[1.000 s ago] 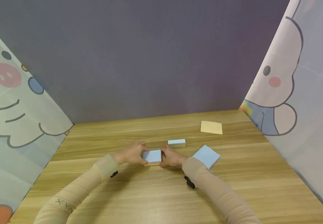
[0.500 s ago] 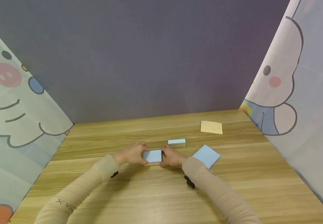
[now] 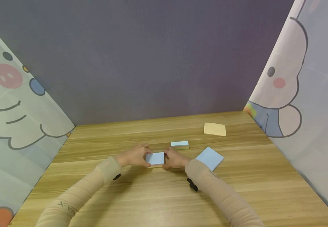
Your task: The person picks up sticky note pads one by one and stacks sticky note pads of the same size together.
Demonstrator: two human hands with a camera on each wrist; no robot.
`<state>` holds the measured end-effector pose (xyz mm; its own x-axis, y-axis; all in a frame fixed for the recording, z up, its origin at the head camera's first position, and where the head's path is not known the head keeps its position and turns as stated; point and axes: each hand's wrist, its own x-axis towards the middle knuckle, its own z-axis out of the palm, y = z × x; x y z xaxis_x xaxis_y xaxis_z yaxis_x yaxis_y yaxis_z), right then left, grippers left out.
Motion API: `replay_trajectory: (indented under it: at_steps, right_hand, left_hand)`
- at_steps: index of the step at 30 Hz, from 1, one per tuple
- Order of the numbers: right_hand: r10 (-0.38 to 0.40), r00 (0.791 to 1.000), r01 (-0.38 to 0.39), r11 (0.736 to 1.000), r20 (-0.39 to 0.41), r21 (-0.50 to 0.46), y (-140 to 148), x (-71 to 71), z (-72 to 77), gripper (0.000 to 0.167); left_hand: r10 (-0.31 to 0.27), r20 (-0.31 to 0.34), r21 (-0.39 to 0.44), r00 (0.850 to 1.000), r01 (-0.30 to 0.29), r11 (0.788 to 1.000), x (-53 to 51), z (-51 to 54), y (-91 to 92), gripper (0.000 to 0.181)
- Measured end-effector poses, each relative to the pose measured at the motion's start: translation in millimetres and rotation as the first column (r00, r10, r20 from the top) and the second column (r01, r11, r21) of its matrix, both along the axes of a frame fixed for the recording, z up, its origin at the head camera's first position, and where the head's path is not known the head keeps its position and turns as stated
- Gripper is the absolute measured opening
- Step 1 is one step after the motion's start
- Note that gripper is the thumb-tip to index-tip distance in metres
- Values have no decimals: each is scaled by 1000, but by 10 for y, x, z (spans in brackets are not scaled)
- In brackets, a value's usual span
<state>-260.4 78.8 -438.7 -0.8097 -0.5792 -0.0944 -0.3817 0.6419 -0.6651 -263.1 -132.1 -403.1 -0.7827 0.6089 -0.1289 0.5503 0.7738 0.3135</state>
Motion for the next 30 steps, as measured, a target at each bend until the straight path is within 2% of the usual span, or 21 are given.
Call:
replay_trajectory:
  at_steps: [13, 19, 26, 30]
  right_hand:
    - [-6, 1000, 6, 999, 2, -34, -4, 13, -19, 62]
    - [-11, 1000, 10, 999, -5, -47, -10, 32, 19, 66]
    - [-9, 999, 12, 998, 39, -63, -7, 54, 23, 66]
    - [-8, 999, 13, 996, 52, -89, 6, 62, 28, 66]
  left_hand:
    - [16, 20, -7, 1000, -16, 1000, 4, -2, 27, 50]
    - [26, 33, -6, 999, -26, 1000, 0, 9, 34, 53]
    - [21, 17, -26, 1000, -20, 999, 28, 22, 30, 51]
    - [12, 9, -12, 1000, -12, 1000, 23, 18, 28, 51]
